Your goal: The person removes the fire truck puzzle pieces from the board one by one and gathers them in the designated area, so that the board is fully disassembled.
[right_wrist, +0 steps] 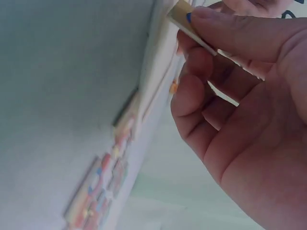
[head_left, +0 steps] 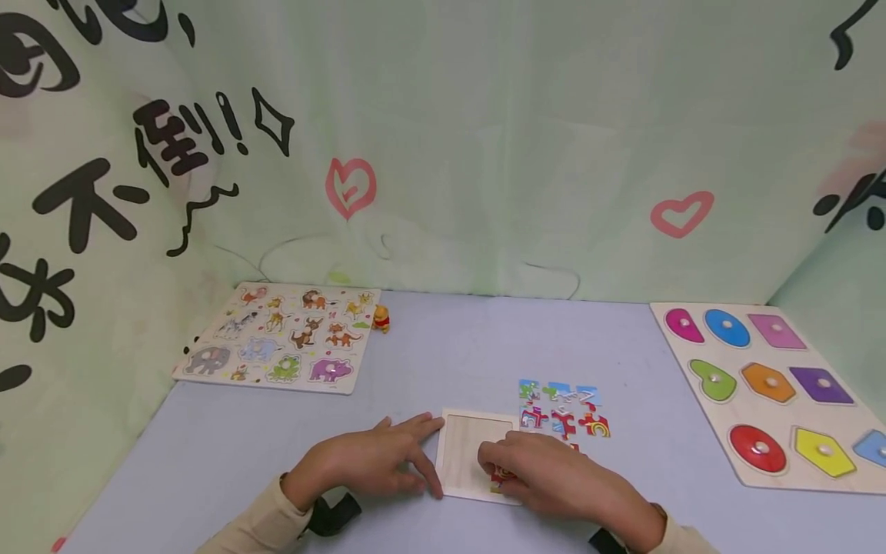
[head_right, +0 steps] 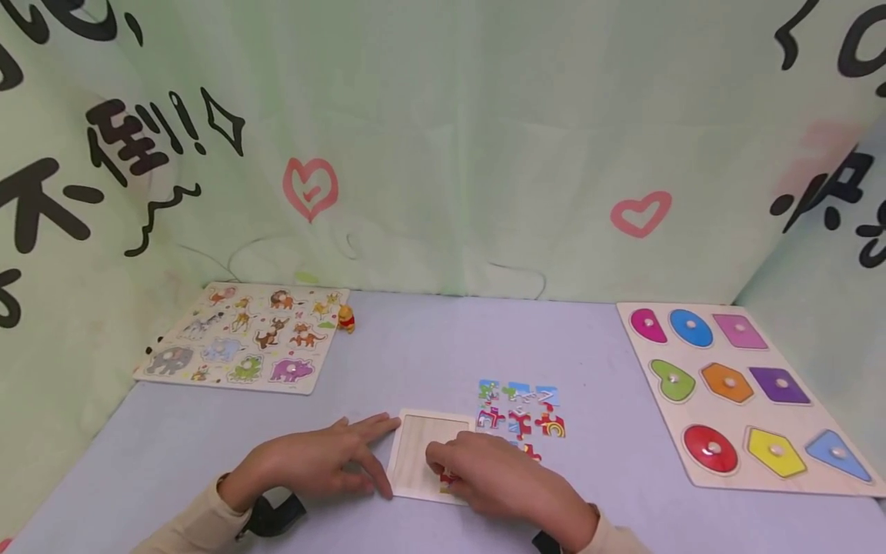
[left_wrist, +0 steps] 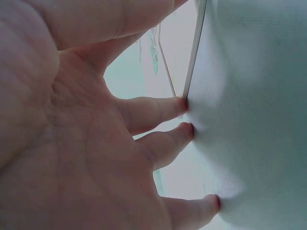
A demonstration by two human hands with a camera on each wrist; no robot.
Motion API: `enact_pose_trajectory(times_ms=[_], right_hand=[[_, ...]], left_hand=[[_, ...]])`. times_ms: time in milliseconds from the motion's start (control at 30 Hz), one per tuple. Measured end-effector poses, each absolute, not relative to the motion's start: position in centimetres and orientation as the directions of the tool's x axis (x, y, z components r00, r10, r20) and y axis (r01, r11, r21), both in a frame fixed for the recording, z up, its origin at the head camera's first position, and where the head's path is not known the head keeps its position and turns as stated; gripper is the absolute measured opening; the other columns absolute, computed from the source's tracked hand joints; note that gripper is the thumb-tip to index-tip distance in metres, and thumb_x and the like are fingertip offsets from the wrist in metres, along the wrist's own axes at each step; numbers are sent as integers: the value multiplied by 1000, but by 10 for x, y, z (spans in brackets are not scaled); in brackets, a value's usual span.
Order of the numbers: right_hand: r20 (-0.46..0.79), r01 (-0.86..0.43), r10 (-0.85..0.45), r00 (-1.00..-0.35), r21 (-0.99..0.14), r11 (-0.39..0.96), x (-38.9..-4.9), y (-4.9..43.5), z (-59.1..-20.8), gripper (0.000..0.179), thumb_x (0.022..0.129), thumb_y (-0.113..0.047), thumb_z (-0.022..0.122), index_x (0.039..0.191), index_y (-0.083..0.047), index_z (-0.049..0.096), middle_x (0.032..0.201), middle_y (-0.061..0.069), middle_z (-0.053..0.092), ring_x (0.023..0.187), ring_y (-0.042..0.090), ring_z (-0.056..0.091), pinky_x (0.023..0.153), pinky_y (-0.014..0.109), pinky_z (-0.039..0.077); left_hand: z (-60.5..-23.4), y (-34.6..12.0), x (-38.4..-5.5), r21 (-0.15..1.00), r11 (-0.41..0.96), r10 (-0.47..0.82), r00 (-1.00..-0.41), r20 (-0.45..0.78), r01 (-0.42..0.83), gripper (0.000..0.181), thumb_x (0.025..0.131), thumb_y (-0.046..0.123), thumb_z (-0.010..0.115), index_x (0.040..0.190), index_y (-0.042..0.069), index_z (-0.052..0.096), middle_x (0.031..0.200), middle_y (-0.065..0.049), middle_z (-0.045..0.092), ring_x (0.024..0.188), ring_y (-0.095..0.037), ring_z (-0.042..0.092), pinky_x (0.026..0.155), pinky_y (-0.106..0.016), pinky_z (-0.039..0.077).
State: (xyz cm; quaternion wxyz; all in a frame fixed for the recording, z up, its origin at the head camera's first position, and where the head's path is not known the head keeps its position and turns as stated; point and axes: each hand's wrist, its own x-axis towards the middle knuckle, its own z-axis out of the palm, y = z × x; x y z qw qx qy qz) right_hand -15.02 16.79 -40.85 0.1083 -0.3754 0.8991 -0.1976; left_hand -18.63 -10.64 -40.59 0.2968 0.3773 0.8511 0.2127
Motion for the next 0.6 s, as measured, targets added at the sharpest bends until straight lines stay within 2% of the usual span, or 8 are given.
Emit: enact_pose_trajectory(times_ms=[100,233,333,433,600], right_hand=[[-6,-629,-713,-701,-465,623,-152,176,-400,27,91,-7,74,90,-26,54,77,-20,47,74,-2,45,65,18,41],[44,-593,-661,-749,-489,640,-156,201,-387,24,93,-8,74,94,-26,57,79,-20,51,74,0,50,65,22,44],[4,-512,-596,-803,-518,685,-158,227,-383,21,93,-9,74,98,-24,60,77,-17,52,72,2,50,62,23,43],[-86,-405,-523,-848,-531,744,-158,254,-387,19,93,-12,75,103,-22,62,77,-14,53,73,3,51,62,23,44],[-186,-324,-476,-860,-522,789,-157,283,-401,21,90,-15,78,101,-21,61,75,-11,51,73,5,51,62,23,43]], left_hand=[[-405,-107,-186,587,625,768,-539,-346,515,26,96,13,70,100,36,81,167,-9,27,156,-28,13,115,-72,15],[-405,-106,-186,591,615,776,-533,-337,522,26,96,12,70,100,35,81,167,-10,27,156,-28,13,115,-72,15],[-405,-106,-186,592,610,780,-532,-330,527,26,96,12,70,100,35,81,166,-11,27,156,-28,14,115,-72,15],[-405,-106,-186,590,615,775,-538,-331,522,25,96,13,70,100,35,81,167,-10,27,156,-28,13,115,-72,14],[-403,-107,-184,592,618,772,-543,-331,518,26,96,12,70,99,35,81,166,-11,27,156,-28,14,115,-72,14]])
